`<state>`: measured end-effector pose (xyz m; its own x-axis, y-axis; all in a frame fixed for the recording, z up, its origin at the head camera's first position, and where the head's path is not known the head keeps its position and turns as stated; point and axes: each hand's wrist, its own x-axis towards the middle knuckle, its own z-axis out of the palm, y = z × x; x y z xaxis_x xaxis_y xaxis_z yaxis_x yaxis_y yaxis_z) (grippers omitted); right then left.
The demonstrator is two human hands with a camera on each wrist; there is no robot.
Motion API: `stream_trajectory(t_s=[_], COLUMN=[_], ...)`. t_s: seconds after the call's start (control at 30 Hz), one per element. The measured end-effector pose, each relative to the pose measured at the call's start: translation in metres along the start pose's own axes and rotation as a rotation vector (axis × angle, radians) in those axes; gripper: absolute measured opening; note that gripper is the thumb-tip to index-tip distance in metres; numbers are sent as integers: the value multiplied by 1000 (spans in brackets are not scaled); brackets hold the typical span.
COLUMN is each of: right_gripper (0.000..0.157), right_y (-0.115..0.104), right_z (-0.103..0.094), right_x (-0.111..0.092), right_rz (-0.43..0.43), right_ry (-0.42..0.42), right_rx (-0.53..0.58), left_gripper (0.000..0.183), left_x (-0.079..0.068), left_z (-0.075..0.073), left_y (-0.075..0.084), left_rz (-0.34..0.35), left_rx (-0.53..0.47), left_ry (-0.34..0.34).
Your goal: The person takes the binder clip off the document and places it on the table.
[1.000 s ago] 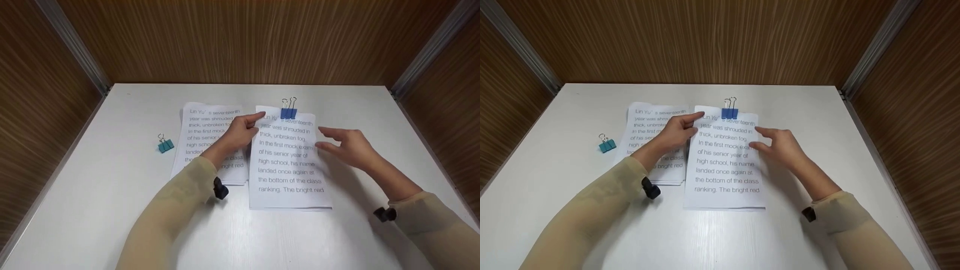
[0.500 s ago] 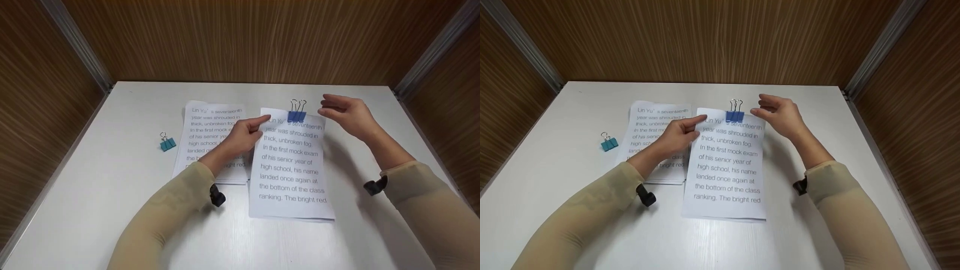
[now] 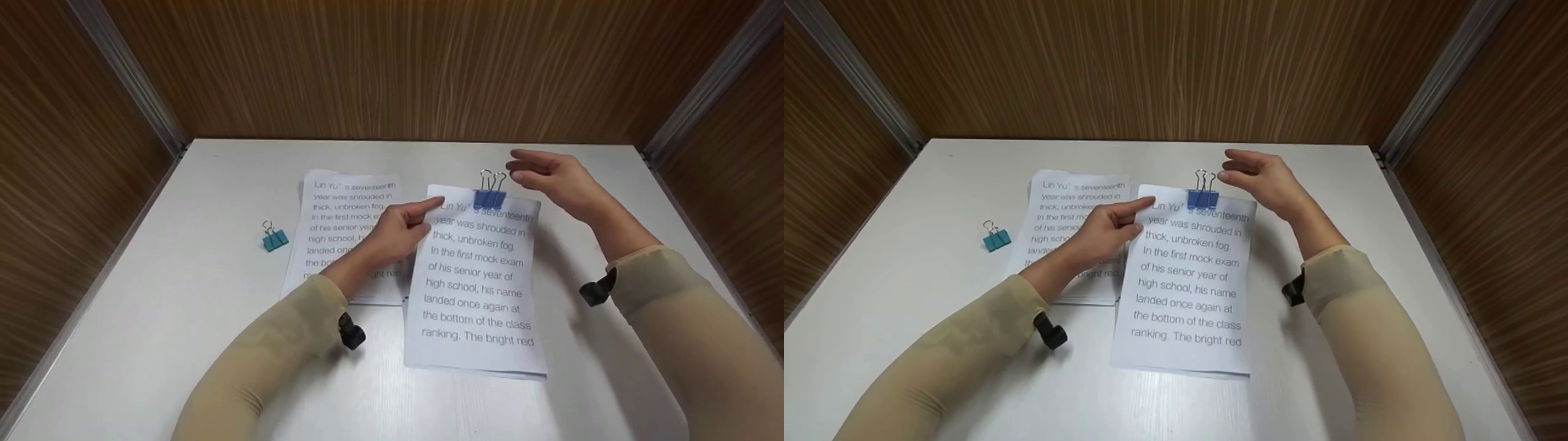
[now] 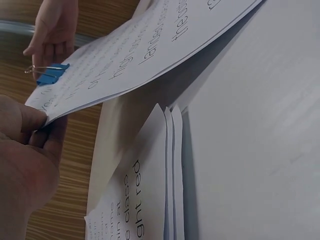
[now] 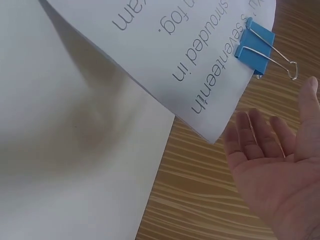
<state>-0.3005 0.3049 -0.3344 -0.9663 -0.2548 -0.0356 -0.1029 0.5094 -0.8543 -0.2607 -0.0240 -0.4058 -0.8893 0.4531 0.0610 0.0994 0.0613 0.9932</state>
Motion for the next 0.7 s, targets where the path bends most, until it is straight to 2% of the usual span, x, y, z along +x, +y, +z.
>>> stream_trajectory(t_s=[0.2,0.7], right_gripper=[60,62], right_y=[1,2], right_z=[4,8], right_x=[5,14], right_rz=[-11,-2], right_ry=[-40,-117], right_rx=[64,143], left_gripper=[55,55], left_x=[-1,-2], left_z=[1,1], left_y=[-1,-3], left_rz=[11,21], left_rx=[-19,-28], left_ry=[-28,-43])
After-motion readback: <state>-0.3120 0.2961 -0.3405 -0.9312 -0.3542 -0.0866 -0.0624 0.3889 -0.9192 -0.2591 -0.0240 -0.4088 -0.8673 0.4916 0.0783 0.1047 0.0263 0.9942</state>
